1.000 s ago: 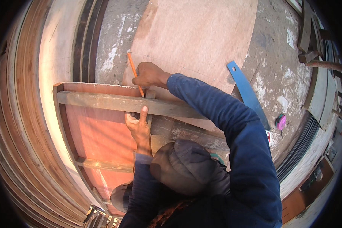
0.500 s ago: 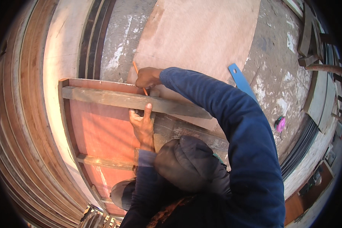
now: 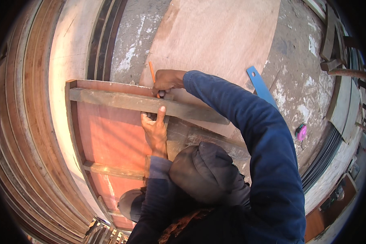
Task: The person marks a wood strip using a pencil and a square ruler, then saws off the end of the strip using a hand saw while holding it against a wood frame on the floor.
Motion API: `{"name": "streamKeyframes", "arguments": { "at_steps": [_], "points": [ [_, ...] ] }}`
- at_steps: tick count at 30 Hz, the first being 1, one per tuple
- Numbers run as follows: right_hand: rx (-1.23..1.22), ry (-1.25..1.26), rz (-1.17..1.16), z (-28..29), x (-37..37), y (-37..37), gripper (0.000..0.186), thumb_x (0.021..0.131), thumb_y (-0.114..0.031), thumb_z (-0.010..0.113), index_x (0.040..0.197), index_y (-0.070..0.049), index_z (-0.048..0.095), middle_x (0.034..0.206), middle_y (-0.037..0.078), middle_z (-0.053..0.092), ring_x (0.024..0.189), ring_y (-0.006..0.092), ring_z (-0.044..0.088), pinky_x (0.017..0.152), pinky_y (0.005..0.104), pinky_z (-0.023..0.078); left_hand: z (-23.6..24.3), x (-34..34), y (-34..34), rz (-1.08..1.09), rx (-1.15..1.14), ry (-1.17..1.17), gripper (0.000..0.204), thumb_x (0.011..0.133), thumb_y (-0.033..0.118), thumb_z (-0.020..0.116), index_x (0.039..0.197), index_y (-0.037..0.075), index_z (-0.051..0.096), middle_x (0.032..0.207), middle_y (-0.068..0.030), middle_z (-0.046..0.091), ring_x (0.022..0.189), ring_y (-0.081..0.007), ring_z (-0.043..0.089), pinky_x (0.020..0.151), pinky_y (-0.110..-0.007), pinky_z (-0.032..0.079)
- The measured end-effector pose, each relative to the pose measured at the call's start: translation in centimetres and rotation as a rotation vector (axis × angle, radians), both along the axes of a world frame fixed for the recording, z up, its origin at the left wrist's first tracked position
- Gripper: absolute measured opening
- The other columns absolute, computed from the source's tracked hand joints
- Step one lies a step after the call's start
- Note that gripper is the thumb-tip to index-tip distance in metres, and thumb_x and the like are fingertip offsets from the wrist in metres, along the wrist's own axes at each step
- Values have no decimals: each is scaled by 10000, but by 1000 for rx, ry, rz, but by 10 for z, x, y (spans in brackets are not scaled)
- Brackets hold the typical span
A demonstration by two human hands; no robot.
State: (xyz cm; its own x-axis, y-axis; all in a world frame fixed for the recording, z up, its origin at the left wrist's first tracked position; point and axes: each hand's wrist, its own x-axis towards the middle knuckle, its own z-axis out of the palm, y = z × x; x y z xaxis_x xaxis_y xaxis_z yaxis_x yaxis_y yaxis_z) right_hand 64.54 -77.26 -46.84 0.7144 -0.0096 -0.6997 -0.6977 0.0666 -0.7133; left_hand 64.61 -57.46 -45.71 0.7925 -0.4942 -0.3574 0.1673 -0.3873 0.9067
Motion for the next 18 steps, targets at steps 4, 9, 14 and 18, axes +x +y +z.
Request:
{"name": "streamKeyframes", "arguments": {
  "at_steps": [4, 9, 14, 18],
  "points": [
    [-32, -33, 46, -21, 10, 6, 219, 726, -221, 672, 641, -19, 661, 556, 31, 552, 500, 129, 462, 460, 303, 339, -4, 0, 3, -7, 1, -13, 594, 839, 321, 749, 1231, -38, 486, 1125, -134, 584, 1039, -211, 537, 930, -329, 408],
    [-19, 69, 69, -20, 16, -5, 203, 741, -207, 630, 633, -39, 595, 572, 25, 507, 485, 123, 419, 423, 319, 290, 6, 0, -2, 15, 30, -16, 603, 834, 315, 755, 1228, -51, 481, 1078, -129, 602, 1003, -217, 555, 913, -333, 421],
    [91, 49, -147, -16, -1, -62, 202, 811, -221, 603, 677, -69, 598, 520, -32, 451, 405, 52, 353, 360, 221, 215, -3, -2, -2, 85, -53, 74, 541, 787, 234, 811, 1112, -72, 505, 1036, -156, 587, 954, -203, 537, 866, -335, 441],
    [-261, -134, -361, 3, -50, -85, 356, 941, -357, 570, 726, -77, 623, 611, 17, 553, 554, 108, 532, 544, 272, 455, -2, 2, 1, 56, -15, 39, 529, 823, 244, 778, 1152, -54, 491, 1039, -113, 591, 872, -138, 540, 753, -264, 463]
  ]
}}
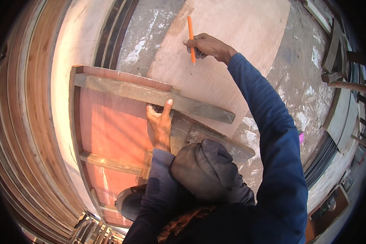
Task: The person marks a wood strip using a pencil and a square ruler, then saws off the end of the strip using a hand saw while holding it against a wood frame on the floor.
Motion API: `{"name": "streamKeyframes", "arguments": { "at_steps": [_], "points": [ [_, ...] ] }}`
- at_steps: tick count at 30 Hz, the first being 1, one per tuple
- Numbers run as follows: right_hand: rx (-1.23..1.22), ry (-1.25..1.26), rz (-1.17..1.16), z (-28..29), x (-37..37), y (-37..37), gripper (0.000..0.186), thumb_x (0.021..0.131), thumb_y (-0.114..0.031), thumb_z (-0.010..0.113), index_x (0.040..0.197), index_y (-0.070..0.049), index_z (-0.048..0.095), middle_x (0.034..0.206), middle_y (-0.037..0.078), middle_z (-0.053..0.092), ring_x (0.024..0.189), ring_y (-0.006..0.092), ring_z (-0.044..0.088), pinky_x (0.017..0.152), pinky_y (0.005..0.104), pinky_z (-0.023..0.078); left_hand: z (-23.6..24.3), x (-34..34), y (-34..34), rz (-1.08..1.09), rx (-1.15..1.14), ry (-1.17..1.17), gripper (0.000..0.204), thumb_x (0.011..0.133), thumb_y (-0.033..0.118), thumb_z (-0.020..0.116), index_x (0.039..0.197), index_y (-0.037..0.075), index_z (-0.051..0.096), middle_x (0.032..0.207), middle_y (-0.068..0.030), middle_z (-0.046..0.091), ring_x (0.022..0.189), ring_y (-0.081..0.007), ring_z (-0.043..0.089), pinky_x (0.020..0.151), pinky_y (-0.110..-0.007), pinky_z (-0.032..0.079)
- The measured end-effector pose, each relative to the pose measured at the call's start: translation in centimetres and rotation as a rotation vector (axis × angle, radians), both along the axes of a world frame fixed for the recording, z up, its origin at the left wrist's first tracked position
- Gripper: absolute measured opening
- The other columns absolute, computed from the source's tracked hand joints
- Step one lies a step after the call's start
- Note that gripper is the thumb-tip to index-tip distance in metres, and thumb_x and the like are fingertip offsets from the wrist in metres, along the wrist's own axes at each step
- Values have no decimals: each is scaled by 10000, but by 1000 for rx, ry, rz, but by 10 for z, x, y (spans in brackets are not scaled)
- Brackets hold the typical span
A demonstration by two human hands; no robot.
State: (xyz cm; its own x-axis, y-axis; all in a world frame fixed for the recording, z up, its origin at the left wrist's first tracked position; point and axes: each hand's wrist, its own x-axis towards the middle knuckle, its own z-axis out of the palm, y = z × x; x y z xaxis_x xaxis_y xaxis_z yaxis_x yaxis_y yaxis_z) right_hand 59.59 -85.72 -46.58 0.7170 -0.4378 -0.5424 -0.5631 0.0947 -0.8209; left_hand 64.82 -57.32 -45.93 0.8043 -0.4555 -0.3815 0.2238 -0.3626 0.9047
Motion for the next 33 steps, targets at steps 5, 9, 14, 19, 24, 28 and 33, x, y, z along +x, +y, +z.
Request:
{"name": "streamKeyframes", "arguments": {
  "at_steps": [5, 9, 14, 19, 24, 28, 33],
  "points": [
    [-299, -107, 13, -4, -86, 63, 337, 934, -329, 588, 971, -10, 692, 827, 98, 642, 782, 216, 607, 675, 373, 476, -9, -3, -2, 43, -120, -32, 501, 793, 206, 804, 1112, -56, 520, 1024, -121, 616, 907, -164, 555, 817, -297, 462],
    [-567, 24, 410, 2, -108, 128, 597, 782, -612, 652, 1029, -72, 709, 796, 132, 643, 746, 303, 626, 669, 411, 487, -15, 0, 2, 49, -170, 66, 489, 775, 188, 817, 1095, -64, 546, 1004, -123, 631, 917, -179, 563, 853, -312, 455],
    [-703, -38, 332, 1, -119, 150, 463, 776, -491, 707, 986, -80, 670, 746, 85, 602, 713, 269, 596, 629, 397, 467, -3, 10, 3, -9, -231, -1, 461, 799, 178, 796, 1104, -67, 553, 992, -110, 623, 910, -166, 568, 796, -286, 474],
    [-1252, -202, 218, 13, -142, 204, 344, 659, -267, 751, 907, -114, 568, 887, 31, 539, 810, 200, 548, 616, 321, 454, 10, 20, 22, 200, -338, 324, 458, 845, 194, 701, 1170, -62, 503, 1073, -163, 598, 971, -244, 600, 851, -378, 511],
    [-1387, -268, 108, 24, -150, 213, 360, 636, -250, 738, 920, -104, 571, 984, 45, 554, 856, 191, 560, 612, 317, 446, 17, 10, 36, 159, -847, 617, 478, 742, 98, 530, 1202, -25, 487, 1137, -219, 572, 1109, -392, 554, 997, -559, 442],
    [-1336, -261, 67, 27, -158, 216, 392, 649, -290, 760, 942, -100, 581, 1041, 66, 563, 891, 209, 570, 625, 325, 451, 27, 0, 38, 167, -915, 670, 469, 706, 78, 479, 1166, -6, 523, 1258, -263, 528, 1196, -429, 504, 1059, -570, 395],
    [-1297, -301, 18, 39, -156, 212, 436, 650, -338, 789, 952, -95, 588, 1022, 49, 571, 896, 218, 568, 650, 338, 461, 27, -2, 45, 103, -1030, 732, 489, 683, 49, 457, 1164, -15, 520, 1352, -285, 467, 1279, -438, 441, 1092, -556, 369]
  ]
}}
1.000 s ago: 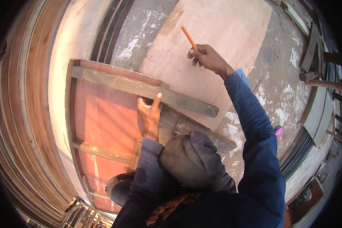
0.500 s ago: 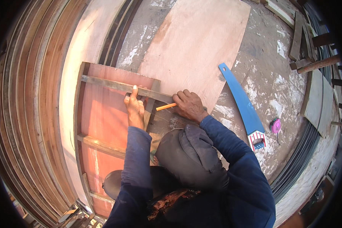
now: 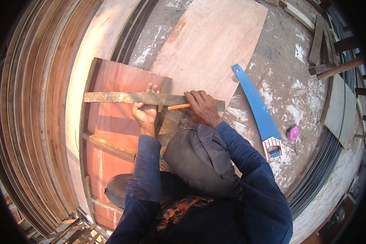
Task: The person marks a wood strip using a pencil and a square ruler, then saws off the end of the strip using a hand saw while holding it against a wood frame on the floor.
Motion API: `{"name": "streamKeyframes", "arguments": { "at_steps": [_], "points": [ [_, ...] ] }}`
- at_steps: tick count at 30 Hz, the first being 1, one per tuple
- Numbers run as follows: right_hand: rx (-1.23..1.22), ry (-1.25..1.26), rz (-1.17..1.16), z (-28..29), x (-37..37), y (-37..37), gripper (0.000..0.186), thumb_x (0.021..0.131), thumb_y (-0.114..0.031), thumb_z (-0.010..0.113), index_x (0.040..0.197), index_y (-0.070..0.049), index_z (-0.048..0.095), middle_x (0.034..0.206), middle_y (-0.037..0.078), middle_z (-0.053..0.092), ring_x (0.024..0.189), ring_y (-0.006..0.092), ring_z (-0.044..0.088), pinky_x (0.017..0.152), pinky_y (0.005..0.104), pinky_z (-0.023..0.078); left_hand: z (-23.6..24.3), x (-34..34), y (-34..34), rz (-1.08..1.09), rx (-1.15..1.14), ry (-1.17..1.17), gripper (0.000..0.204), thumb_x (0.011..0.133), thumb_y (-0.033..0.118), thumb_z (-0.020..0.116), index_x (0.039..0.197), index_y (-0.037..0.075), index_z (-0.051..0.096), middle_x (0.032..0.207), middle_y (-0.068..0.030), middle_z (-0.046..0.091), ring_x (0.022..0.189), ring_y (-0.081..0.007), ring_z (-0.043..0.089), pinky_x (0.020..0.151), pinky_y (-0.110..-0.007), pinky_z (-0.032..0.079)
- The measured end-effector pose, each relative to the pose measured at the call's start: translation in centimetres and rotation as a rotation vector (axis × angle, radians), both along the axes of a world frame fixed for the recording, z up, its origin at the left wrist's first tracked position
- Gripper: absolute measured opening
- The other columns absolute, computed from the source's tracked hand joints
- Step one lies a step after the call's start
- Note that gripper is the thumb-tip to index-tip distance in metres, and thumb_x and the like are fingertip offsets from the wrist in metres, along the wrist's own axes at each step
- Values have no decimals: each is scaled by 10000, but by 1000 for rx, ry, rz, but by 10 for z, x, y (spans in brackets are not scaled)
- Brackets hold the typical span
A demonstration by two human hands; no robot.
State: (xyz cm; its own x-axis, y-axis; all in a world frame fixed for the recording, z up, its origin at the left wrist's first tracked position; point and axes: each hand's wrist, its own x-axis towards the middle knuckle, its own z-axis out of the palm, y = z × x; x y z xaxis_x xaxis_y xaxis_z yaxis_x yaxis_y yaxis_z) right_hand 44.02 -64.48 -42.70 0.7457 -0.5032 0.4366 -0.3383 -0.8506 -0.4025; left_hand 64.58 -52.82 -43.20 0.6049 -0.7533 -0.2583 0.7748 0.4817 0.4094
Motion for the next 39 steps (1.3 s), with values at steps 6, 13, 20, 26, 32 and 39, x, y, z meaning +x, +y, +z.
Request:
{"name": "streamKeyframes", "arguments": {
  "at_steps": [6, 13, 20, 26, 32, 39],
  "points": [
    [143, 123, 109, -10, -5, -7, 491, 597, -327, 828, 968, -91, 607, 920, 47, 566, 868, 229, 562, 681, 348, 477, -2, -8, 11, 13, 242, -98, 405, 726, 59, 468, 1118, -20, 530, 1325, -242, 502, 1264, -379, 466, 1069, -518, 391],
    [143, 144, 143, -25, -7, -20, 466, 584, -306, 842, 936, -110, 608, 892, 41, 552, 850, 240, 556, 699, 362, 485, 2, 0, 38, 295, 986, -159, 470, 826, 233, 643, 1193, -1, 464, 1013, -93, 507, 824, -220, 516, 740, -376, 449],
    [43, 253, 307, -30, 11, -68, 482, 591, -330, 835, 972, -139, 610, 928, 30, 552, 891, 229, 555, 734, 360, 486, 17, -4, 43, 94, 1400, -1989, 755, 726, 403, 778, 1328, 98, 440, 1229, -144, 490, 1201, -313, 440, 1023, -503, 331],
    [-35, 272, 177, -22, 14, -96, 586, 626, -398, 831, 1112, -168, 597, 1042, 33, 536, 947, 241, 544, 756, 367, 491, -20, 13, 18, -257, 1119, -2362, 703, 644, 157, 803, 1291, 165, 529, 1094, -79, 548, 1015, -259, 539, 805, -410, 398],
    [97, 75, -438, -30, -50, -93, 314, 858, -364, 680, 1068, -132, 646, 910, 84, 573, 834, 255, 582, 699, 375, 484, -19, 2, 14, -297, 1085, -2338, 664, 652, 185, 799, 1263, 187, 539, 1041, -76, 533, 1003, -263, 529, 767, -412, 397],
    [241, 160, -1180, -104, -239, -103, 287, 896, -252, 542, 1113, -90, 639, 918, 183, 658, 837, 371, 631, 734, 477, 482, -16, -13, 13, -295, 1216, -2294, 604, 684, 253, 782, 1231, 154, 546, 1020, -75, 523, 978, -255, 521, 741, -412, 402]
  ]
}}
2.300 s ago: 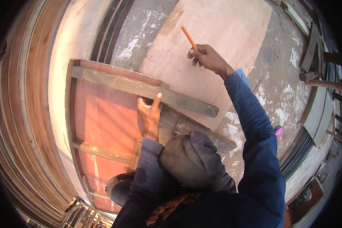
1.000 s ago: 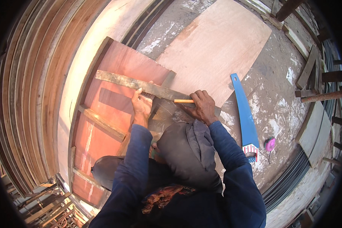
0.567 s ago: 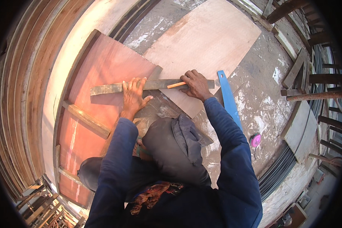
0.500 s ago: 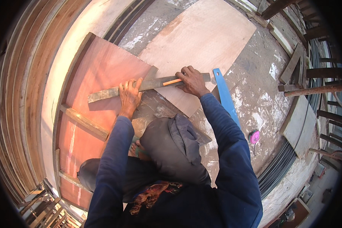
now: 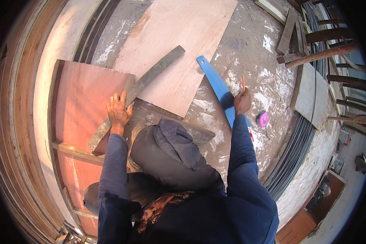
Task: The person marks a wood strip using a pencil and a square ruler, then saws off the end of the strip using a hand saw while holding it against a wood frame on the floor.
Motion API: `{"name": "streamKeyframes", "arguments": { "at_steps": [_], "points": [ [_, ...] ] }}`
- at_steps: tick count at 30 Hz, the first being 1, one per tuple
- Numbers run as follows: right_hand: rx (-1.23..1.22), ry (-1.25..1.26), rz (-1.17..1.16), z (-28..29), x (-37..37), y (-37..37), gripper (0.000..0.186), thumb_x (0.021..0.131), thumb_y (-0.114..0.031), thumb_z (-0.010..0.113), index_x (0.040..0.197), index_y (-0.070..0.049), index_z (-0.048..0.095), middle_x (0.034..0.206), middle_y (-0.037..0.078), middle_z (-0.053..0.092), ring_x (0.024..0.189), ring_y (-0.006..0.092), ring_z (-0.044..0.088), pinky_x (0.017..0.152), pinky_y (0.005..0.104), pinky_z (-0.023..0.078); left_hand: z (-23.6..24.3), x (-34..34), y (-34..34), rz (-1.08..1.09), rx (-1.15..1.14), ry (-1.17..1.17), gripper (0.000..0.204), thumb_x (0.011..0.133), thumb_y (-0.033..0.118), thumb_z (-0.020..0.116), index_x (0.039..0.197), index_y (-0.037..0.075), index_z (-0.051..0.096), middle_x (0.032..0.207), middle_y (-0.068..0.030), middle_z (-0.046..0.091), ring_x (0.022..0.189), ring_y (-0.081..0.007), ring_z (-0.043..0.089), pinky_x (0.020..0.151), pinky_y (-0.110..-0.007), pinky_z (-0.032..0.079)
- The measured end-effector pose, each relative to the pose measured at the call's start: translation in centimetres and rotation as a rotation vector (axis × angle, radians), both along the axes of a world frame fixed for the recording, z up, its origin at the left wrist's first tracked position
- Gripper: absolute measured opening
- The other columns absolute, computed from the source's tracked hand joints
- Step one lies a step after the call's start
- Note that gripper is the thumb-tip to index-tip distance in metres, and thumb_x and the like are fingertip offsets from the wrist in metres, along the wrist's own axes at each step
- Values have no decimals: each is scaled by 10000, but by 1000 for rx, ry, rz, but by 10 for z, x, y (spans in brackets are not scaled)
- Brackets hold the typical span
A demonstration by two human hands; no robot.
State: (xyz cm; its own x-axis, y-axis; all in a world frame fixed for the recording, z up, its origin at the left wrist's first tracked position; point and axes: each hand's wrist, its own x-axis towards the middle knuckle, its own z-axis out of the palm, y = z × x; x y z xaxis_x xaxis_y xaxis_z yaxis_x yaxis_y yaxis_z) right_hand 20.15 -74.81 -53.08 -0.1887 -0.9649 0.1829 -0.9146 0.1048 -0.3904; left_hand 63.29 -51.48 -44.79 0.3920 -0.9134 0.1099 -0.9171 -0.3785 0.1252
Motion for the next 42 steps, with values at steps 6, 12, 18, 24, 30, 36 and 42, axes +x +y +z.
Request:
{"name": "streamKeyframes", "arguments": {
  "at_steps": [6, 12, 18, 24, 30, 36, 42],
  "points": [
    [150, 420, -134, -25, -48, 13, 431, 834, -249, 607, 1219, -57, 587, 1158, 264, 552, 1071, 408, 552, 898, 513, 450, 11, 10, -5, 33, 5, 5, 575, 705, 269, 769, 1221, 145, 548, 1014, -79, 522, 973, -261, 527, 757, -415, 405],
    [-195, -205, 621, 53, 127, 46, 347, 844, -155, 682, 1153, -31, 584, 1194, 221, 546, 1120, 399, 512, 959, 466, 408, 46, 35, -8, 7, 33, -9, 554, 714, 278, 762, 1208, 147, 551, 1026, -79, 543, 994, -265, 539, 769, -418, 408],
    [454, 5, 1267, 70, 183, 134, 330, 837, -292, 621, 1081, -76, 572, 1048, 109, 570, 986, 296, 591, 784, 420, 482, 85, 90, 8, 49, 32, 34, 524, 740, 281, 753, 1197, 122, 550, 1000, -93, 556, 989, -302, 557, 764, -448, 437],
    [426, 60, 1196, 30, 89, 190, 461, 836, -325, 571, 1205, -52, 529, 1213, 148, 513, 1122, 326, 512, 905, 429, 432, 135, 115, 51, 17, 132, -3, 506, 745, 256, 752, 1176, 87, 547, 1014, -117, 561, 973, -318, 550, 791, -434, 451],
    [559, 23, 1241, 10, 52, 170, 637, 816, -337, 556, 1344, -2, 438, 1334, 205, 428, 1234, 361, 410, 1039, 419, 334, 106, 97, 101, 17, 80, 124, 490, 740, 204, 757, 1167, 75, 554, 987, -128, 549, 929, -336, 564, 760, -448, 467],
    [367, 269, 1389, 3, 67, 159, 680, 826, -280, 533, 1450, -93, 336, 1312, 176, 446, 1224, 326, 424, 1028, 424, 335, 87, 71, 83, 38, 8, 260, 466, 762, 186, 756, 1170, 75, 559, 977, -131, 554, 848, -352, 598, 697, -439, 488],
    [514, 348, 1296, 9, 74, 162, 648, 852, -332, 541, 1454, -199, 341, 1253, 151, 478, 1181, 304, 460, 994, 416, 361, 82, 56, 74, 70, -47, 371, 453, 788, 230, 766, 1166, 68, 578, 977, -120, 582, 874, -312, 623, 702, -398, 505]
  ]
}}
